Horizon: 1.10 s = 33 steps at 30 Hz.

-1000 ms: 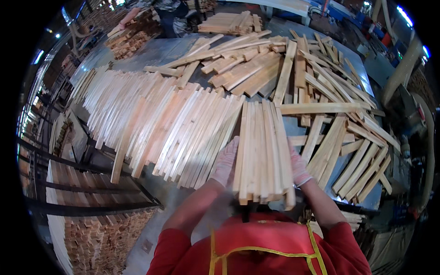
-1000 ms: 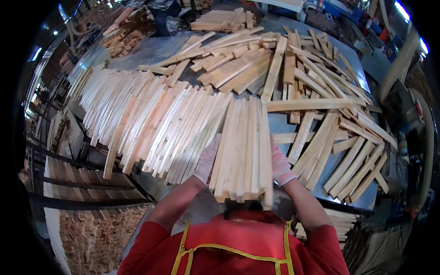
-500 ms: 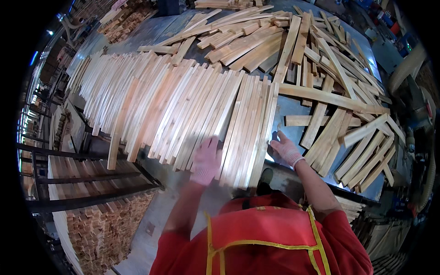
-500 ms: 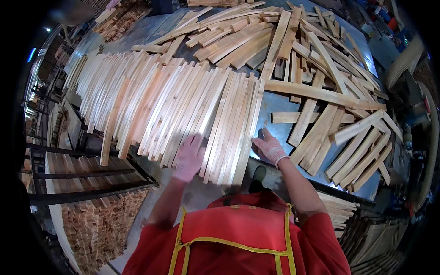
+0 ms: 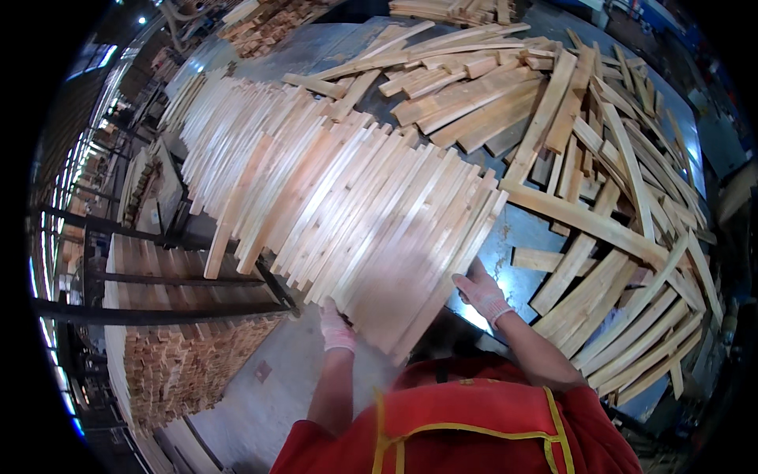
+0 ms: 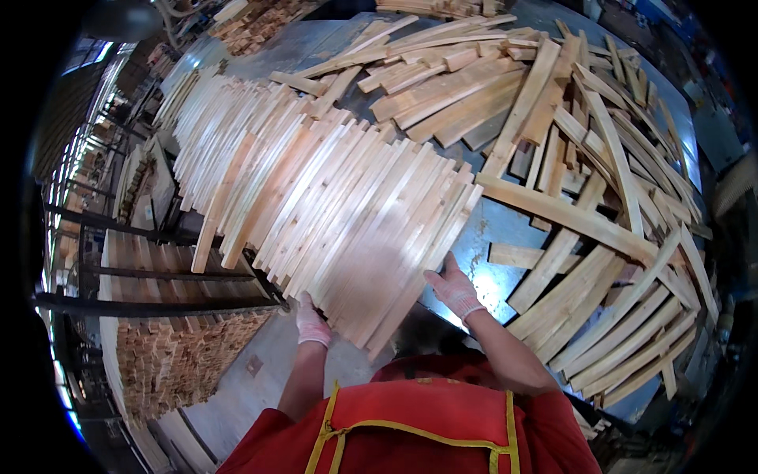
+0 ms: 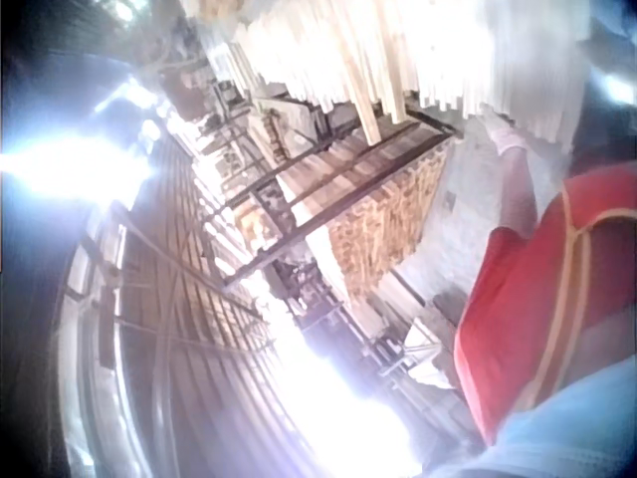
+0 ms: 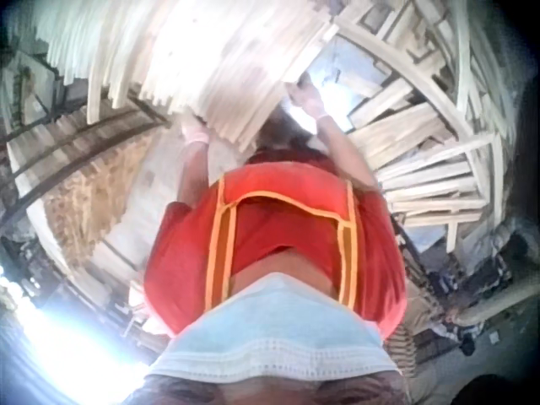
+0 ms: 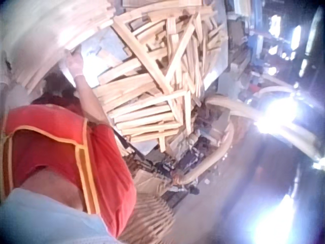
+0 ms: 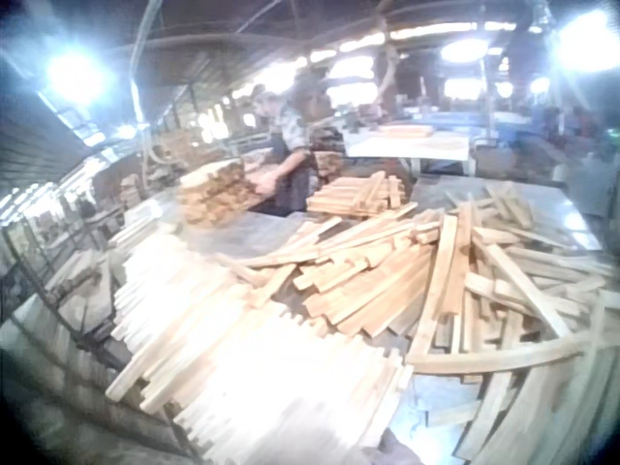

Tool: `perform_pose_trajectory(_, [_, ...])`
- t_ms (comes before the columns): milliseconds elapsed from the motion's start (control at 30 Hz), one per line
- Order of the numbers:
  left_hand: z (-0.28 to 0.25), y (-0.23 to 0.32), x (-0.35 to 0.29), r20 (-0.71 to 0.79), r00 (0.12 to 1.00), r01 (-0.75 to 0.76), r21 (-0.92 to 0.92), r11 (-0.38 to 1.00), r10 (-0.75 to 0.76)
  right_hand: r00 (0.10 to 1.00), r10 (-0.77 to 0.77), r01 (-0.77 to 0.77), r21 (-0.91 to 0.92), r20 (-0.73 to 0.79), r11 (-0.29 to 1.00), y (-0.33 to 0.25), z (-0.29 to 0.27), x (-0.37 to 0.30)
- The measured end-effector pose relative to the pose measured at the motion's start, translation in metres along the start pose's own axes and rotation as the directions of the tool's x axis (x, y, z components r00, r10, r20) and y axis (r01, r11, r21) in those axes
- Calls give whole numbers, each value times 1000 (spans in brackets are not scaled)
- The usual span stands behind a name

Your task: The person picks up wooden planks from a large pile on a metal table and arranges them into neat stacks. They handle the planks by hand, aligning them and placing them in organized piles. The person occasionally lifts a stack of planks and moves it to a different location on the table.

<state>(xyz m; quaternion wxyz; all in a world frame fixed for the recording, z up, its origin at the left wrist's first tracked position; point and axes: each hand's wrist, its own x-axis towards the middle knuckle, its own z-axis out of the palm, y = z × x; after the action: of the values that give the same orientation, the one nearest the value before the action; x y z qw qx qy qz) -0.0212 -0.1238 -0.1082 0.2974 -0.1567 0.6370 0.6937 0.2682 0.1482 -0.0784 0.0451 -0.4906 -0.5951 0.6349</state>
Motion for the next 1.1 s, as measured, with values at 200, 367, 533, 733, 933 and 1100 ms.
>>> perform_pose_trajectory(200, [-12, -27, -92, 116, 982, 30, 680, 732, -148, 990, -51, 14, -269, -130, 963, -6, -51, -35])
perform_pose_trajectory(367, [91, 59, -75, 457, 877, -397, 864, 310, -150, 986, 169, -155, -462, -11, 873, -33, -65, -38])
perform_pose_trajectory(533, [120, 4, -11, 622, 666, -231, 697, 679, -412, 987, 72, -88, -112, -142, 990, 6, -44, -22])
perform_pose_trajectory(733, [149, 107, -44, 677, 616, -439, 720, 537, -403, 959, 235, -176, 315, -159, 933, -47, -20, -54])
perform_pose_trajectory(933, [142, 201, -1, 909, 415, -708, 291, 644, 45, 971, -144, 195, 287, -191, 938, -139, 16, -37])
perform_pose_trajectory(1100, [167, 324, -25, 904, 369, -542, 20, 840, 216, 810, -499, 562, 165, -307, 811, -270, 20, -37])
